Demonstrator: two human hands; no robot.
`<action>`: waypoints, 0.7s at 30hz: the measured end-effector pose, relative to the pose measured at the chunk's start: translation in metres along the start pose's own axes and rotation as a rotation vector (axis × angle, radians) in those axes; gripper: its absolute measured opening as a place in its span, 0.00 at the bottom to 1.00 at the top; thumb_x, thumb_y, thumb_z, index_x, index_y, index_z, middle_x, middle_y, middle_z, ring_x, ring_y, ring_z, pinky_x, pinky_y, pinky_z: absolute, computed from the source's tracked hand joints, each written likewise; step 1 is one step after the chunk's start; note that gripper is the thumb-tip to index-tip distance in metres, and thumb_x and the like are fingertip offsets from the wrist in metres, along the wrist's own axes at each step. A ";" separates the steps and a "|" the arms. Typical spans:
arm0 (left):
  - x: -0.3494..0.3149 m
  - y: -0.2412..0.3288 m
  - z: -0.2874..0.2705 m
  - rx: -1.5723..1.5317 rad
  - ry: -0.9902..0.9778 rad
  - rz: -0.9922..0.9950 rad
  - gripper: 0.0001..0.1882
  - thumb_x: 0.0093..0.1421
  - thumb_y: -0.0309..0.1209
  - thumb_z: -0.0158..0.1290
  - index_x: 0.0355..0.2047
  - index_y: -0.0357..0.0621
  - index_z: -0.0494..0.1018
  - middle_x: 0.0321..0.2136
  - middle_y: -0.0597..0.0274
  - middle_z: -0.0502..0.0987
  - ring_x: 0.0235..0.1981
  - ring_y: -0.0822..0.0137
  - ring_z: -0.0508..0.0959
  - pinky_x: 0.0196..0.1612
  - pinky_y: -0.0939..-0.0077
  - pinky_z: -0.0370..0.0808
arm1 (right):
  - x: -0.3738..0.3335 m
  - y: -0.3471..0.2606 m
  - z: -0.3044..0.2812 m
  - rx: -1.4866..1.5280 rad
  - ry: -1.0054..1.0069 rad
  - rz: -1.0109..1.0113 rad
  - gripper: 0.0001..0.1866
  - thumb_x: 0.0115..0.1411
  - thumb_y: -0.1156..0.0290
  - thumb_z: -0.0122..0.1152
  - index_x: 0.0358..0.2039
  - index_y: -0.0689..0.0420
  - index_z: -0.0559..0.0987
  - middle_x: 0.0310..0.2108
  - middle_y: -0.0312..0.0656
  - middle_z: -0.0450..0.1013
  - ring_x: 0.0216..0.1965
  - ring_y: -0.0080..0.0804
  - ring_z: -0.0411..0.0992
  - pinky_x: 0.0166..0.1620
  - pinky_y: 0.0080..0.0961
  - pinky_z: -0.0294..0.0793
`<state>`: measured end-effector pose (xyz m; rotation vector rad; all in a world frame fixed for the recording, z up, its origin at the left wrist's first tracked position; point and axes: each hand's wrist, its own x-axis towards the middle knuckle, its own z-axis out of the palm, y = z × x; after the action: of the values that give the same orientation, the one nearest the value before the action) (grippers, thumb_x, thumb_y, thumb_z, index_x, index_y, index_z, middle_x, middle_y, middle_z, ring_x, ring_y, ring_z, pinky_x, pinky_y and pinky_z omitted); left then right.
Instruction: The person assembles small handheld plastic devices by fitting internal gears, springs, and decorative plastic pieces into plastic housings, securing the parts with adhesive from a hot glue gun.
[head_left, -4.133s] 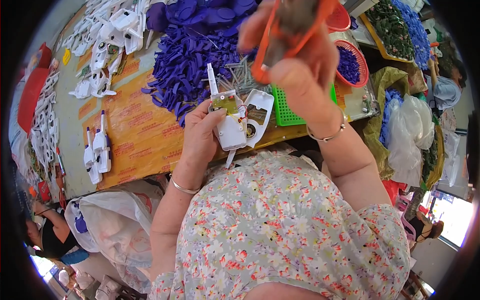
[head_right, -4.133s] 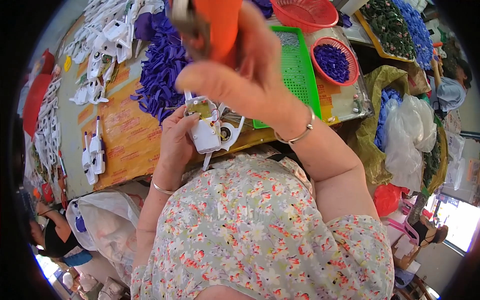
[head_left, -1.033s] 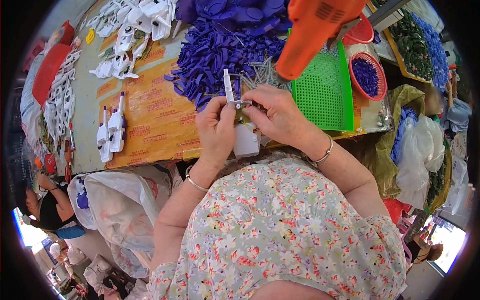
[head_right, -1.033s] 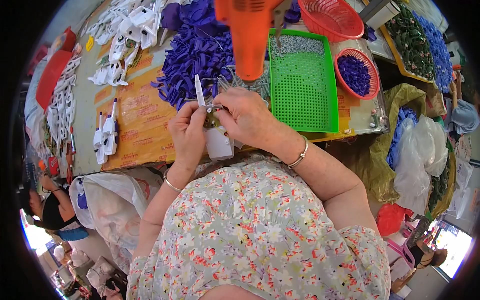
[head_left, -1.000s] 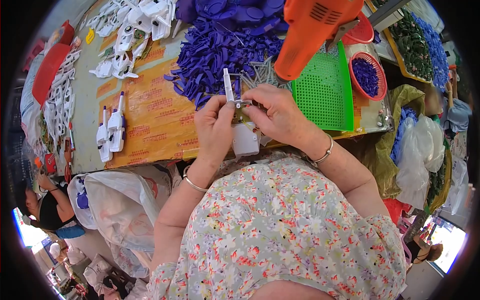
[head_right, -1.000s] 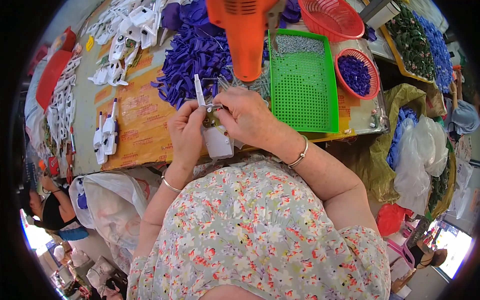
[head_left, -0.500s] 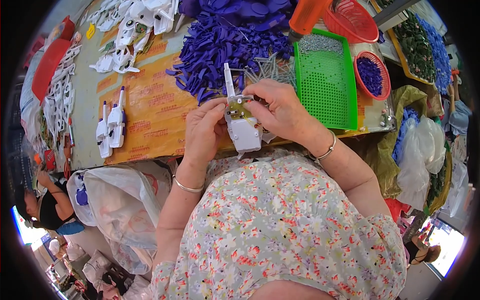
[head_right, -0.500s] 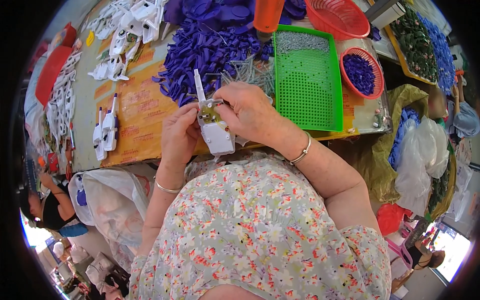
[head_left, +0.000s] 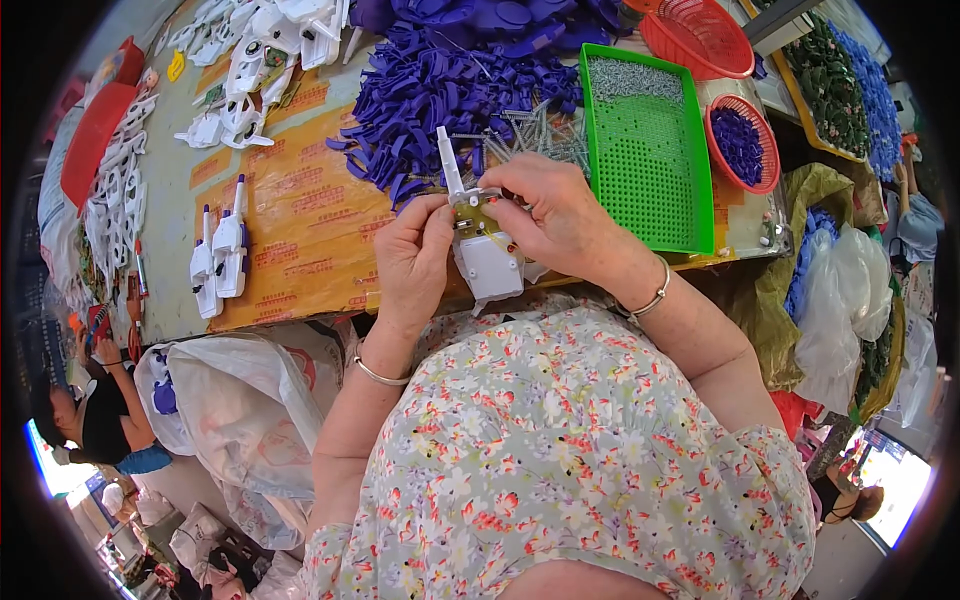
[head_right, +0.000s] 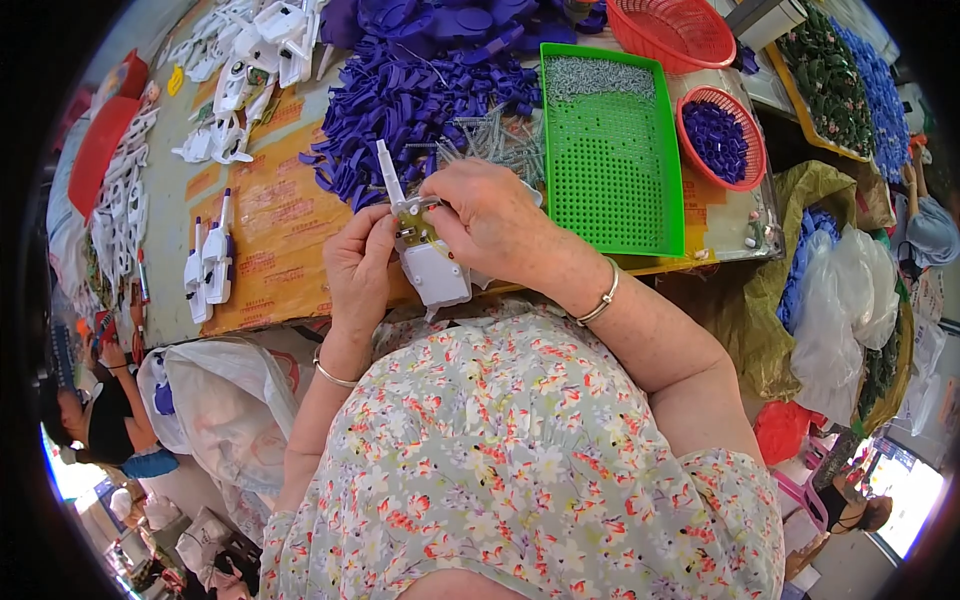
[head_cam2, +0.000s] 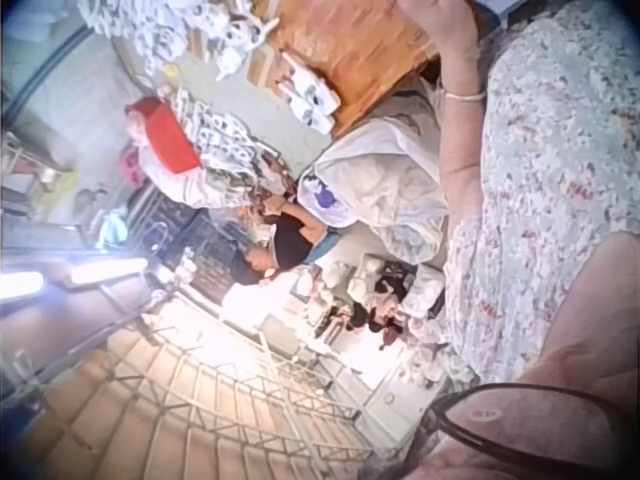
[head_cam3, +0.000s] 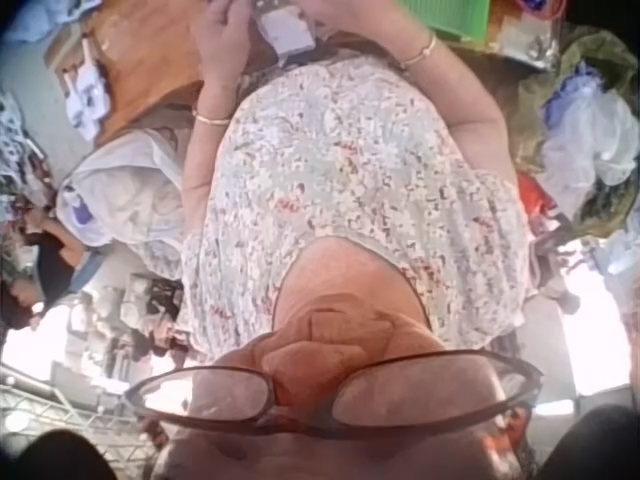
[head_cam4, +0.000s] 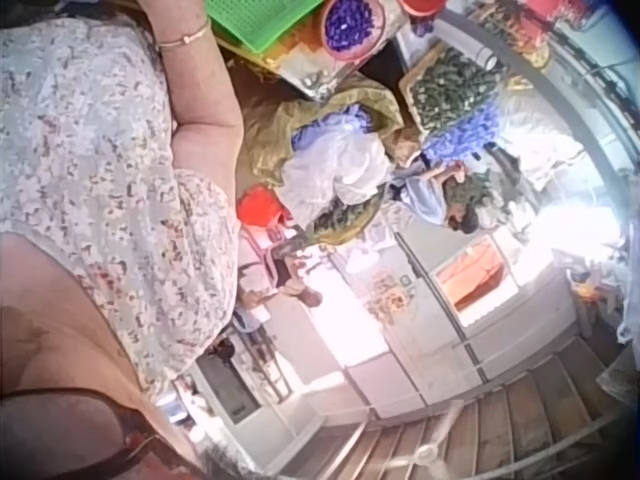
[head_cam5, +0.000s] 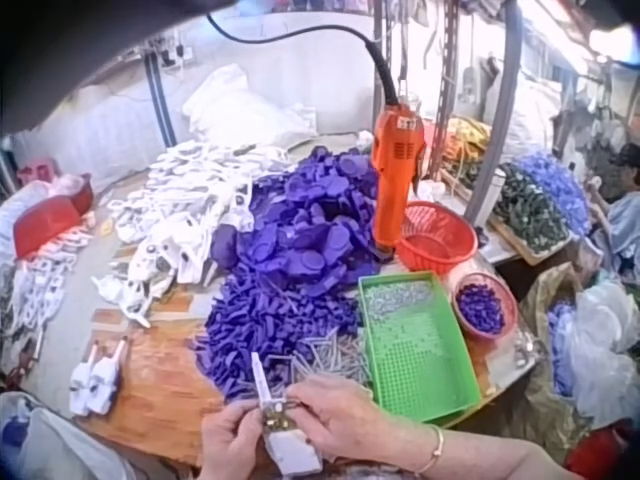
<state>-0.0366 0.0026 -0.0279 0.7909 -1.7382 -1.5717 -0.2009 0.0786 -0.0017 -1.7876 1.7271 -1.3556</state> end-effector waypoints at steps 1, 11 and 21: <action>0.000 0.002 0.001 0.000 -0.001 -0.001 0.08 0.63 0.27 0.49 0.35 0.35 0.75 0.25 0.73 0.73 0.25 0.84 0.67 0.27 0.88 0.65 | 0.000 0.000 0.000 0.000 0.001 0.001 0.04 0.48 0.78 0.57 0.27 0.62 0.75 0.23 0.46 0.70 0.28 0.46 0.69 0.32 0.38 0.67; 0.001 0.008 0.007 0.188 0.055 0.122 0.07 0.62 0.25 0.48 0.34 0.35 0.75 0.23 0.73 0.72 0.24 0.84 0.65 0.26 0.87 0.63 | -0.001 0.002 0.002 0.001 0.004 0.010 0.04 0.48 0.78 0.58 0.27 0.62 0.75 0.22 0.47 0.70 0.28 0.46 0.69 0.32 0.38 0.67; 0.000 0.000 -0.002 -0.266 0.026 -0.160 0.09 0.62 0.28 0.51 0.35 0.34 0.76 0.27 0.72 0.74 0.29 0.82 0.69 0.32 0.88 0.65 | 0.000 0.001 0.001 0.038 -0.016 0.019 0.05 0.48 0.78 0.57 0.27 0.63 0.76 0.23 0.48 0.71 0.28 0.46 0.70 0.32 0.38 0.68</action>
<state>-0.0350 0.0021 -0.0276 0.8280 -1.4365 -1.8442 -0.2007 0.0777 -0.0027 -1.7520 1.6947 -1.3540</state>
